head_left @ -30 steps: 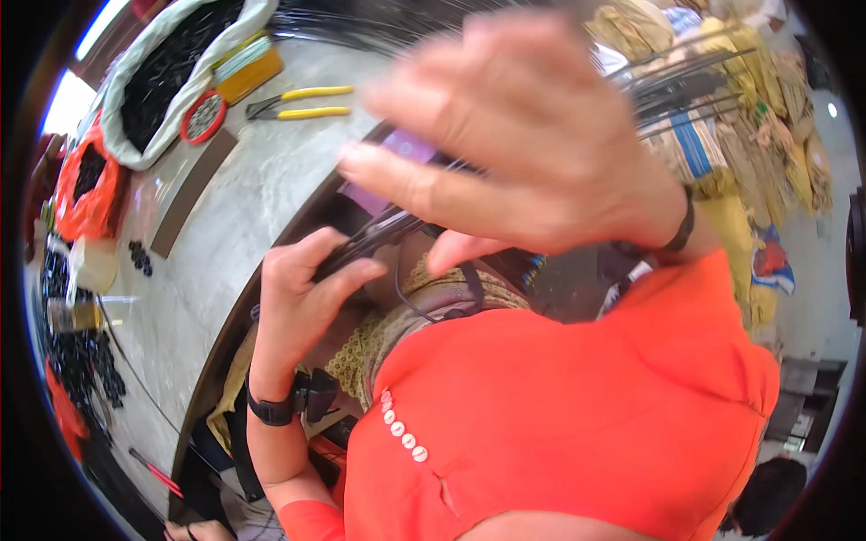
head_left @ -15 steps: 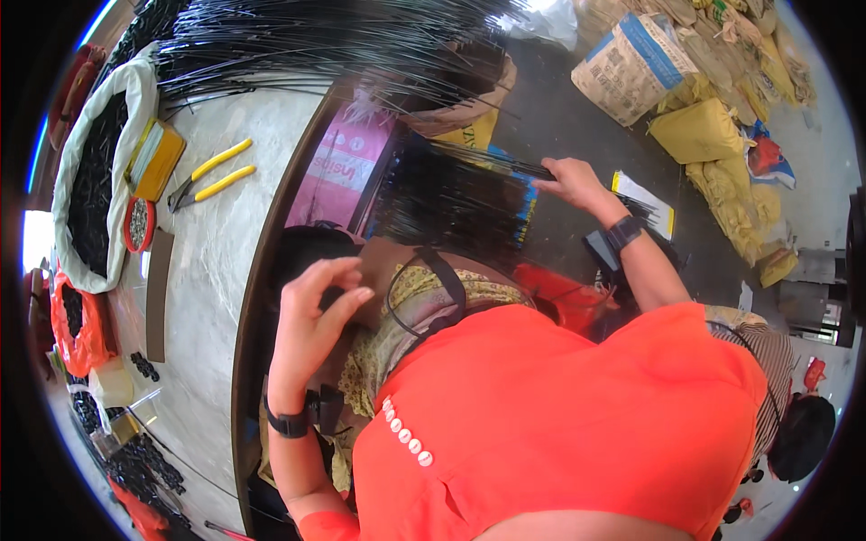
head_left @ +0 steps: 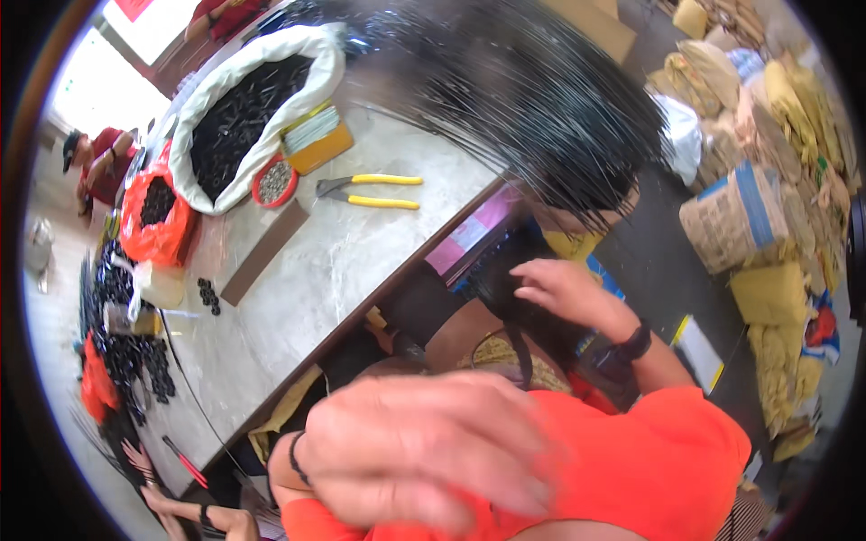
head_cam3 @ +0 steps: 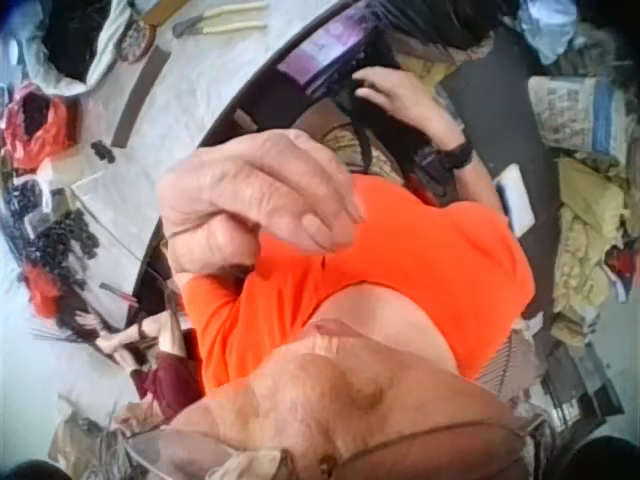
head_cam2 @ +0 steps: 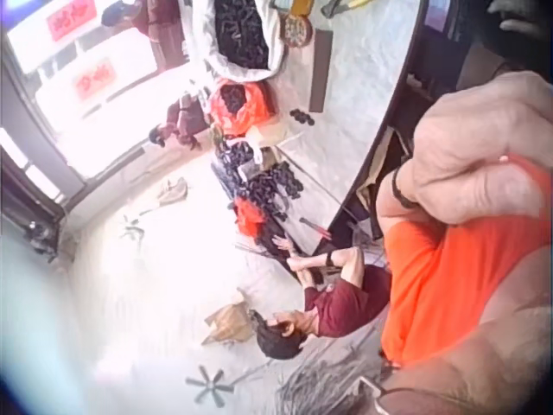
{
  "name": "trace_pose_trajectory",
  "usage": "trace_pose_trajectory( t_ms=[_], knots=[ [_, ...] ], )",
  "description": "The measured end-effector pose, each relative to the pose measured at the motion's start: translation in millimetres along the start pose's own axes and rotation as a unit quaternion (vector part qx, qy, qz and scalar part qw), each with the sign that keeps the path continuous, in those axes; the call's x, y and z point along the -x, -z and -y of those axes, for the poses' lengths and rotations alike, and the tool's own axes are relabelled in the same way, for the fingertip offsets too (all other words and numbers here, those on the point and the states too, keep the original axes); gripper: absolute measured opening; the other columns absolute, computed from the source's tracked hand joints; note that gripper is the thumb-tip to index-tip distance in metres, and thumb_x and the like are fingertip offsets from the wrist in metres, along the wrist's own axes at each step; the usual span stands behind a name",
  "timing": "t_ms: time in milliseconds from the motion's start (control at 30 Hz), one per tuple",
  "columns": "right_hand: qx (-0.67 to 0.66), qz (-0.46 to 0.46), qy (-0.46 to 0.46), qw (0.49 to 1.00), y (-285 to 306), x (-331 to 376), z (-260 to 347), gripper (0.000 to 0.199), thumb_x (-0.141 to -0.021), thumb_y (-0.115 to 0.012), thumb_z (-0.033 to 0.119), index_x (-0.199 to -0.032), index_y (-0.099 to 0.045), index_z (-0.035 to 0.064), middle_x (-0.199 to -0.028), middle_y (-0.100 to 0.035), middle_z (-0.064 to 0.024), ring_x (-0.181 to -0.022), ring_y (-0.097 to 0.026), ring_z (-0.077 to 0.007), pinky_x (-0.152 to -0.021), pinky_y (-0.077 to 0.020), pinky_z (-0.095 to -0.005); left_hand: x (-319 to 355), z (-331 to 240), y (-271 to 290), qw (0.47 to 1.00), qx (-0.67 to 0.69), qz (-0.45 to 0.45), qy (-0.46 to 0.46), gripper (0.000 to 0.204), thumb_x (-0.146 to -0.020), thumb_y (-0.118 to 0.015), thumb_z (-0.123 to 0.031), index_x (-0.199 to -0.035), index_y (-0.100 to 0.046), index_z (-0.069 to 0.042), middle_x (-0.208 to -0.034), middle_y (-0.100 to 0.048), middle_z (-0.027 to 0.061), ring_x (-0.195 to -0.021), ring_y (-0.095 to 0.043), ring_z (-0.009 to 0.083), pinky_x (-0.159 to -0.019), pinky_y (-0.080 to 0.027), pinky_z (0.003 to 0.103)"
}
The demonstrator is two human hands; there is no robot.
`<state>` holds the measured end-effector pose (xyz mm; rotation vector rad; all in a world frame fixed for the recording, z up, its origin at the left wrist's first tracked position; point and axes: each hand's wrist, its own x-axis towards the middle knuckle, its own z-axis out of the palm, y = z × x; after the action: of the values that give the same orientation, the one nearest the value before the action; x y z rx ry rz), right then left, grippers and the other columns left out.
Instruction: The person assembles umbrella frame components by inserting metal pins into plastic joints and rods using pliers and a mounting block.
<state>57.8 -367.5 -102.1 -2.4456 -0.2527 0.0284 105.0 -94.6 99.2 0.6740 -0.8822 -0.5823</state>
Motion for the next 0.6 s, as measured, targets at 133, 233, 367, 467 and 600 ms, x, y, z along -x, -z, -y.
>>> trace_pose_trajectory(
  t_ms=[133,233,367,467,600],
  knots=[
    [0.174,-0.108,0.153,0.967,27,-44,47,0.020,-0.090,-0.071,0.023,-0.105,-0.067,0.0088,-0.082,-0.063,-0.0066,-0.075,-0.064,-0.0249,-0.067,-0.0478,-0.0381,-24,34,-45,0.948,0.164,-0.056,-0.267,0.055,-0.103,-0.061,-0.033,-0.109,-0.067,0.021,-0.110,-0.062,0.0457,-0.097,-0.071,0.0476,-0.084,-0.058,0.044],
    [0.200,-0.154,0.165,0.953,42,-62,46,0.019,-0.091,-0.070,0.023,-0.103,-0.067,0.0090,-0.081,-0.063,-0.0058,-0.074,-0.063,-0.0239,-0.065,-0.0467,-0.0374,-5,-11,-79,0.955,0.231,-0.150,-0.107,0.053,-0.102,-0.062,-0.031,-0.105,-0.068,0.021,-0.106,-0.065,0.0435,-0.090,-0.073,0.0466,-0.078,-0.060,0.045],
    [0.214,-0.195,0.150,0.945,59,-87,40,0.015,-0.090,-0.071,0.022,-0.097,-0.069,0.0085,-0.081,-0.065,-0.0069,-0.073,-0.065,-0.0257,-0.066,-0.0489,-0.0373,-16,36,-27,0.950,0.180,0.044,-0.250,0.049,-0.103,-0.061,-0.029,-0.106,-0.069,0.019,-0.102,-0.067,0.0407,-0.096,-0.072,0.0472,-0.082,-0.060,0.050],
    [0.139,-0.212,0.155,0.955,70,-113,44,0.013,-0.089,-0.072,0.019,-0.093,-0.070,0.0073,-0.084,-0.067,-0.0100,-0.074,-0.067,-0.0300,-0.066,-0.0518,-0.0397,0,28,-7,0.967,0.154,0.014,-0.202,0.038,-0.104,-0.055,-0.027,-0.108,-0.067,0.009,-0.101,-0.069,0.0324,-0.094,-0.070,0.0425,-0.082,-0.059,0.050],
    [0.175,-0.240,0.085,0.951,85,-133,8,0.010,-0.091,-0.067,0.018,-0.094,-0.070,0.0087,-0.086,-0.067,-0.0110,-0.078,-0.067,-0.0319,-0.069,-0.0539,-0.0423,-24,63,60,0.954,-0.047,-0.187,0.232,0.035,-0.104,-0.054,-0.026,-0.120,-0.059,0.005,-0.120,-0.066,0.0243,-0.114,-0.064,0.0343,-0.101,-0.050,0.044]
  ],
)
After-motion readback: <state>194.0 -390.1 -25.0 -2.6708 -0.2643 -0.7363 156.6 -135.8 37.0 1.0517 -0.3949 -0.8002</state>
